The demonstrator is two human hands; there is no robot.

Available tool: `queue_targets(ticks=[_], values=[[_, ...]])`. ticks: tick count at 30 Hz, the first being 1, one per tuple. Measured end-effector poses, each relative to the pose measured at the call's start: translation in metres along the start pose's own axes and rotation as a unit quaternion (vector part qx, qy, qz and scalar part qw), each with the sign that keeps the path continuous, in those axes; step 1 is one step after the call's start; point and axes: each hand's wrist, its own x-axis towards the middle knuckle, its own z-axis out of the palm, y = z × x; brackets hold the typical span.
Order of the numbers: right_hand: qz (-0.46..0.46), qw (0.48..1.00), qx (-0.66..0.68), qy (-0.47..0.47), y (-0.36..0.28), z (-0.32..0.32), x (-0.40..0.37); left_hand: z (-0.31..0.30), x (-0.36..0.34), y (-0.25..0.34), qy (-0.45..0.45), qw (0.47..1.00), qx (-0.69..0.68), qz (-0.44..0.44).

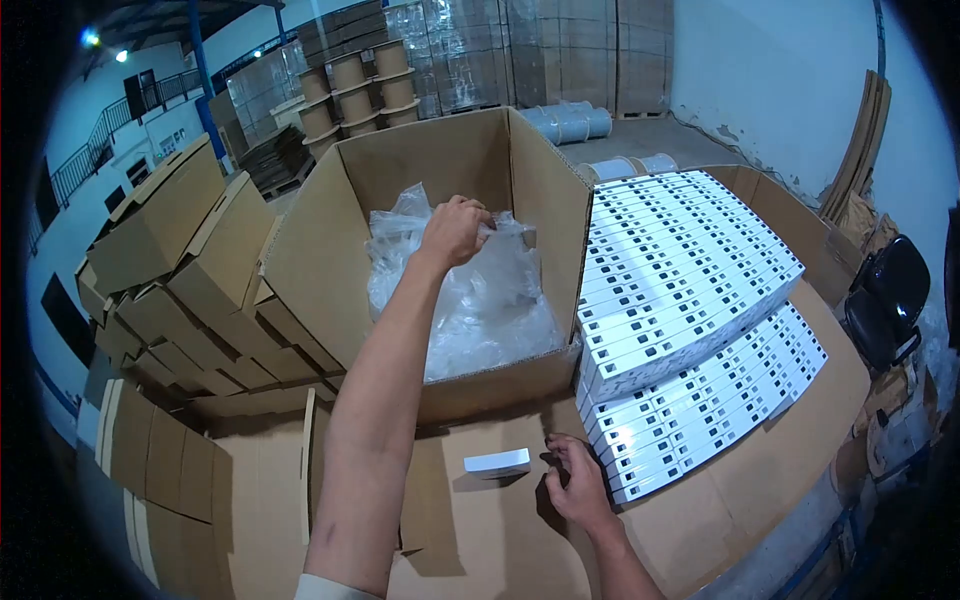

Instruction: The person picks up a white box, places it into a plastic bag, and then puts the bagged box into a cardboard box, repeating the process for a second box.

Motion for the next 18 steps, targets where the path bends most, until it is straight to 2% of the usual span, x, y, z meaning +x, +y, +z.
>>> queue_targets(ticks=[1, 4, 5, 8, 11, 14, 15, 18], values=[[-0.004, 1.0, -0.002, 0.002, 0.001, 0.0, 0.0, -0.001, 0.003, -0.001, 0.007, 1.0, -0.018, -0.001], [-0.008, 1.0, -0.009, 0.003, -0.004, -0.001, 0.0, -0.011, 0.008, -0.003, 0.008, 0.986, -0.145, -0.077], [-0.005, 1.0, -0.012, 0.001, -0.01, -0.003, 0.001, -0.014, 0.006, -0.001, 0.045, 0.971, -0.214, -0.093], [-0.003, 1.0, 0.006, -0.001, -0.012, -0.003, 0.001, -0.019, 0.006, -0.004, 0.138, 0.959, -0.198, -0.145], [-0.01, 1.0, 0.007, 0.01, -0.003, -0.001, 0.0, -0.036, 0.0, 0.003, 0.191, 0.873, -0.424, -0.147], [-0.009, 1.0, 0.008, 0.017, -0.004, -0.002, 0.001, -0.051, -0.01, 0.018, 0.261, 0.8, -0.509, -0.181], [-0.006, 1.0, 0.01, 0.016, -0.005, -0.002, -0.001, -0.058, -0.016, 0.029, 0.26, 0.755, -0.568, -0.199], [0.011, 1.0, 0.02, 0.016, 0.0, -0.002, -0.001, -0.062, -0.033, 0.051, 0.289, 0.681, -0.658, -0.14]])
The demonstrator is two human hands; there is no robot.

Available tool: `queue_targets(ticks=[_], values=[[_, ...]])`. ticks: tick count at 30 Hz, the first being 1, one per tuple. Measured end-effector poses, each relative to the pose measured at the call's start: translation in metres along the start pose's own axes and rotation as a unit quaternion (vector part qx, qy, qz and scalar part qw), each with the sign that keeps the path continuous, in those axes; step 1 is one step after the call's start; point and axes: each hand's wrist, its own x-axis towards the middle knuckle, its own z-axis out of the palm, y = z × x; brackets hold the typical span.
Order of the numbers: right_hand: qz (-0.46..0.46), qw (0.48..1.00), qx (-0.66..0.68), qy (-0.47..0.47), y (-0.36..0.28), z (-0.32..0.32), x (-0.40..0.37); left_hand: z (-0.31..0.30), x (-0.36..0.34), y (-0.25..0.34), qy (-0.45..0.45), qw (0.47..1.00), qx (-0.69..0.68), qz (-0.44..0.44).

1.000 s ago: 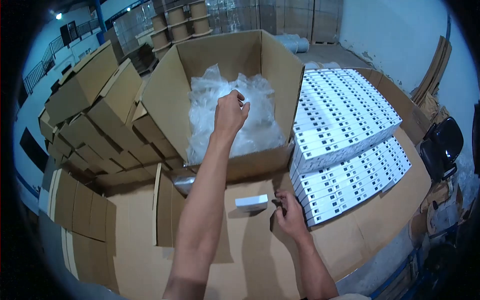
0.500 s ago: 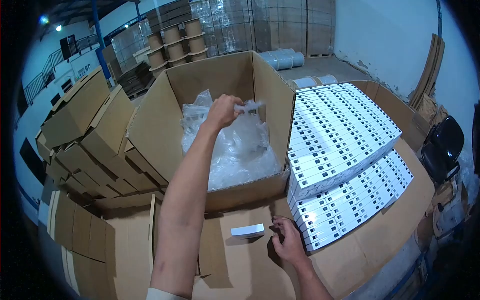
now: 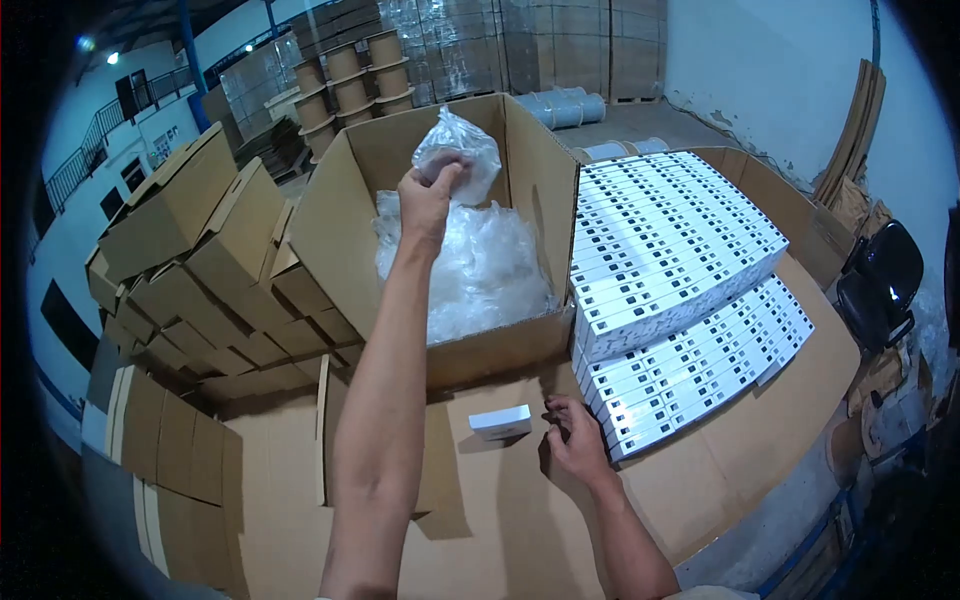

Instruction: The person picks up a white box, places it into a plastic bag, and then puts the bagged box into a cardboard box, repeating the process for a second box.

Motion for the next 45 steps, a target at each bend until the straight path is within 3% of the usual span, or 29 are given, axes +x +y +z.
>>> queue_targets(ticks=[5, 8, 13, 16, 20, 24, 28, 33, 36, 39, 45], values=[[-0.019, 1.0, -0.018, 0.005, 0.003, 0.001, -0.001, 0.009, -0.071, 0.033, 0.027, 0.988, -0.144, -0.054], [-0.023, 0.999, -0.028, 0.017, 0.015, 0.004, -0.002, 0.015, -0.136, 0.052, 0.081, 0.98, -0.162, -0.077], [-0.002, 0.999, -0.026, 0.038, 0.005, 0.002, -0.012, -0.01, -0.258, 0.038, 0.065, 0.971, -0.118, -0.197], [0.023, 0.997, 0.049, 0.052, 0.007, 0.002, -0.029, -0.002, -0.322, 0.042, 0.114, 0.955, -0.143, -0.232], [0.083, 0.981, 0.176, 0.024, -0.008, -0.001, -0.045, -0.02, -0.384, 0.019, 0.112, 0.942, -0.099, -0.3], [0.076, 0.966, 0.243, -0.048, -0.026, -0.003, -0.049, -0.028, -0.403, 0.01, 0.065, 0.949, -0.064, -0.302], [-0.005, 0.994, 0.097, -0.045, -0.037, 0.013, -0.054, -0.03, -0.412, -0.001, 0.071, 0.954, -0.063, -0.286], [0.014, 0.997, 0.047, -0.053, -0.033, 0.017, -0.052, -0.031, -0.409, -0.001, 0.095, 0.95, -0.072, -0.289], [0.016, 0.996, 0.062, -0.061, -0.044, 0.014, -0.051, -0.029, -0.404, 0.002, 0.079, 0.944, 0.085, -0.308], [0.013, 0.997, 0.064, -0.044, -0.041, 0.017, -0.048, -0.026, -0.405, 0.0, 0.114, 0.95, 0.154, -0.247], [0.023, 1.0, 0.004, -0.018, -0.044, 0.013, -0.049, -0.036, -0.406, -0.003, 0.134, 0.938, 0.144, -0.285]])
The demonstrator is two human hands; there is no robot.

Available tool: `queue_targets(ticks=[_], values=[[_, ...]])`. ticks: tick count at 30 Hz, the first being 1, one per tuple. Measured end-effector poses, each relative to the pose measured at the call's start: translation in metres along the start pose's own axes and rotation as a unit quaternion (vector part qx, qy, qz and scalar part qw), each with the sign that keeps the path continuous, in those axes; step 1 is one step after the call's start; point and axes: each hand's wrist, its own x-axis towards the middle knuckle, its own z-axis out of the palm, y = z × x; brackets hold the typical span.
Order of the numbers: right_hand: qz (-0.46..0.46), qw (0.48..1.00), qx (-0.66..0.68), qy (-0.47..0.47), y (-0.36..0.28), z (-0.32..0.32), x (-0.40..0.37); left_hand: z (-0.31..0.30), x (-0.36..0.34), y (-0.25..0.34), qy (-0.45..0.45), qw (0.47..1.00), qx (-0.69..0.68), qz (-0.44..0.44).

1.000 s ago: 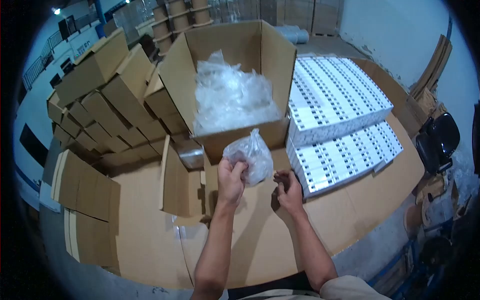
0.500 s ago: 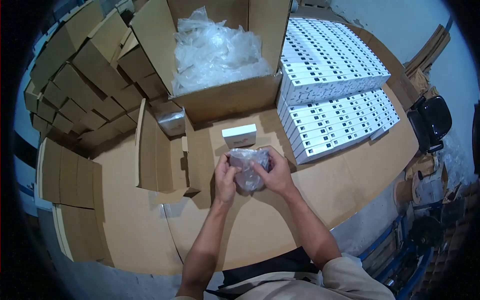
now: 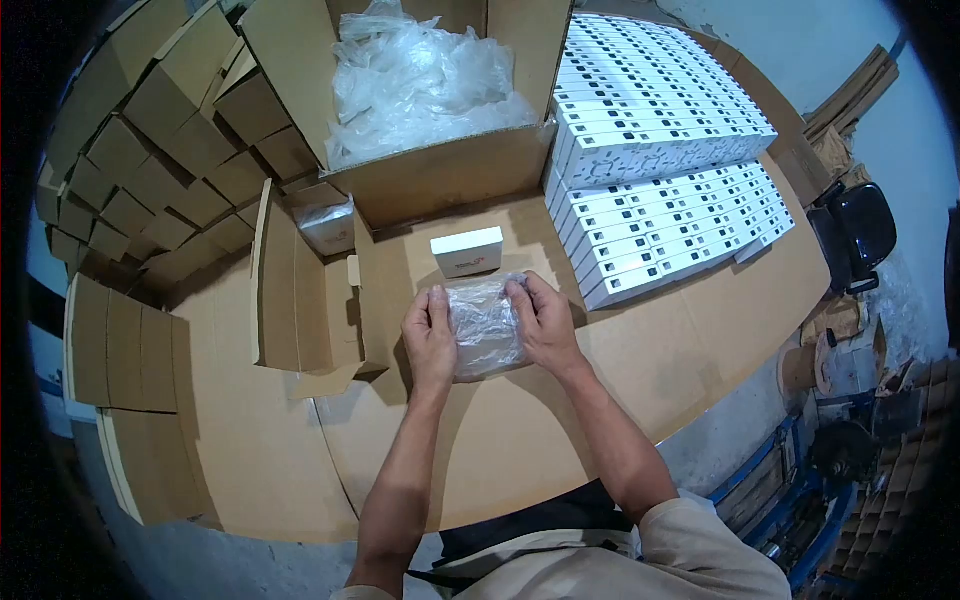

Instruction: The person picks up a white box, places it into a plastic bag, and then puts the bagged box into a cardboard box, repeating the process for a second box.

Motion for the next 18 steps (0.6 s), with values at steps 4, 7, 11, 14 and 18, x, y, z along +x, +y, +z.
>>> queue_targets(ticks=[4, 7, 11, 14, 18], values=[[0.035, 0.993, 0.11, 0.002, 0.01, -0.001, 0.005, -0.003, -0.009, 0.02, 0.037, 0.984, 0.062, 0.164], [0.055, 0.988, 0.141, 0.005, 0.014, -0.004, 0.007, -0.012, -0.007, 0.03, -0.01, 0.91, 0.246, 0.335], [0.068, 0.984, 0.165, -0.027, 0.021, -0.002, 0.006, -0.011, -0.013, 0.041, -0.054, 0.799, 0.397, 0.449], [0.087, 0.978, 0.185, -0.037, 0.016, -0.003, 0.006, -0.015, -0.012, 0.037, -0.079, 0.785, 0.414, 0.455], [0.135, 0.975, 0.176, -0.029, 0.019, -0.008, 0.007, -0.017, -0.007, 0.026, -0.07, 0.822, 0.352, 0.442]])
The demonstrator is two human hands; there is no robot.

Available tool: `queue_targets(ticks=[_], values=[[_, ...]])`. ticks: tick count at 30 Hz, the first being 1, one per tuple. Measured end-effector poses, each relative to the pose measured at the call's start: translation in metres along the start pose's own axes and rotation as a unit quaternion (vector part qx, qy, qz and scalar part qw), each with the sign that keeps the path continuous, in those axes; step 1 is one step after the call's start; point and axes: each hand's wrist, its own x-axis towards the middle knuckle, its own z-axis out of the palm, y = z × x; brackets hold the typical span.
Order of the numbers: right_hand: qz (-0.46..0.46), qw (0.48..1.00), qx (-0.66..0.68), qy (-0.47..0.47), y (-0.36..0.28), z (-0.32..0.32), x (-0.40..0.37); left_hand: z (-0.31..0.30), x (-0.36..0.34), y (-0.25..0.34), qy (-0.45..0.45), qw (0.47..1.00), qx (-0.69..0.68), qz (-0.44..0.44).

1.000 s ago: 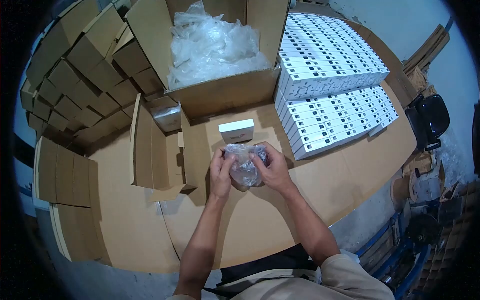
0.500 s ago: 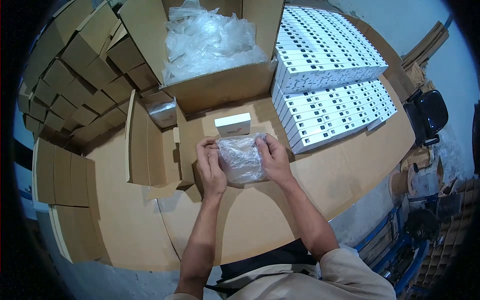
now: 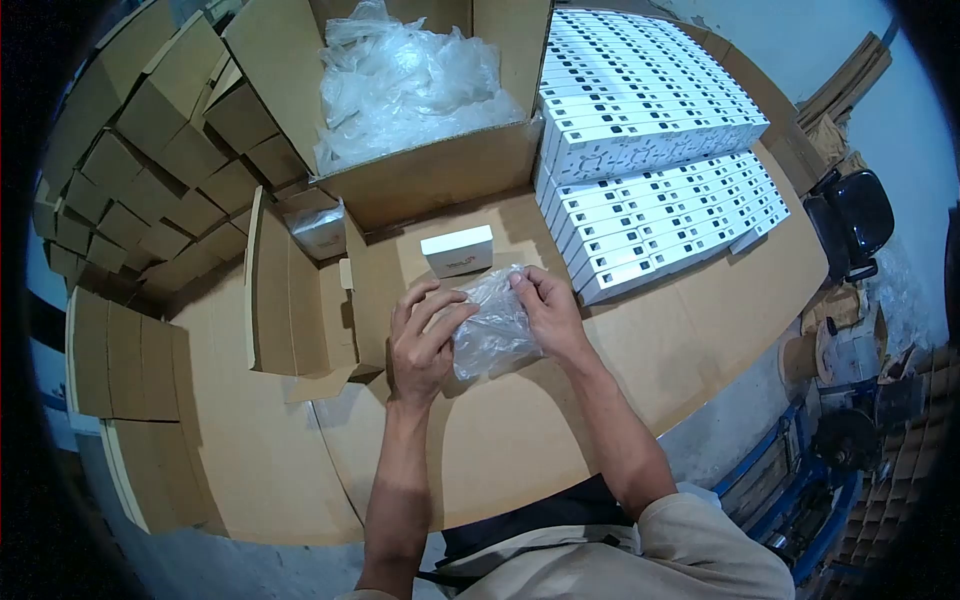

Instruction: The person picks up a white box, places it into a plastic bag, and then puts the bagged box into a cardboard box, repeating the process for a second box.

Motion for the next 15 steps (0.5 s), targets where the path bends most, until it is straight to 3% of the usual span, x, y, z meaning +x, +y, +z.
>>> queue_targets(ticks=[4, 7, 10, 13, 15], values=[[0.086, 0.995, 0.04, 0.001, -0.013, -0.013, -0.003, -0.001, 0.006, 0.0, 0.044, 0.989, -0.117, -0.081], [-0.07, 0.997, -0.021, 0.028, -0.009, -0.012, -0.003, -0.004, 0.0, 0.0, 0.038, 0.967, -0.166, -0.189], [-0.225, 0.973, -0.03, -0.031, -0.023, -0.008, -0.01, 0.003, -0.009, -0.001, 0.009, 0.939, -0.21, -0.273], [-0.263, 0.955, -0.108, -0.086, -0.028, -0.011, -0.01, 0.006, -0.007, 0.003, -0.021, 0.925, -0.236, -0.297], [-0.224, 0.967, -0.08, -0.095, -0.025, -0.005, -0.012, 0.005, -0.007, 0.003, -0.051, 0.908, -0.254, -0.328]])
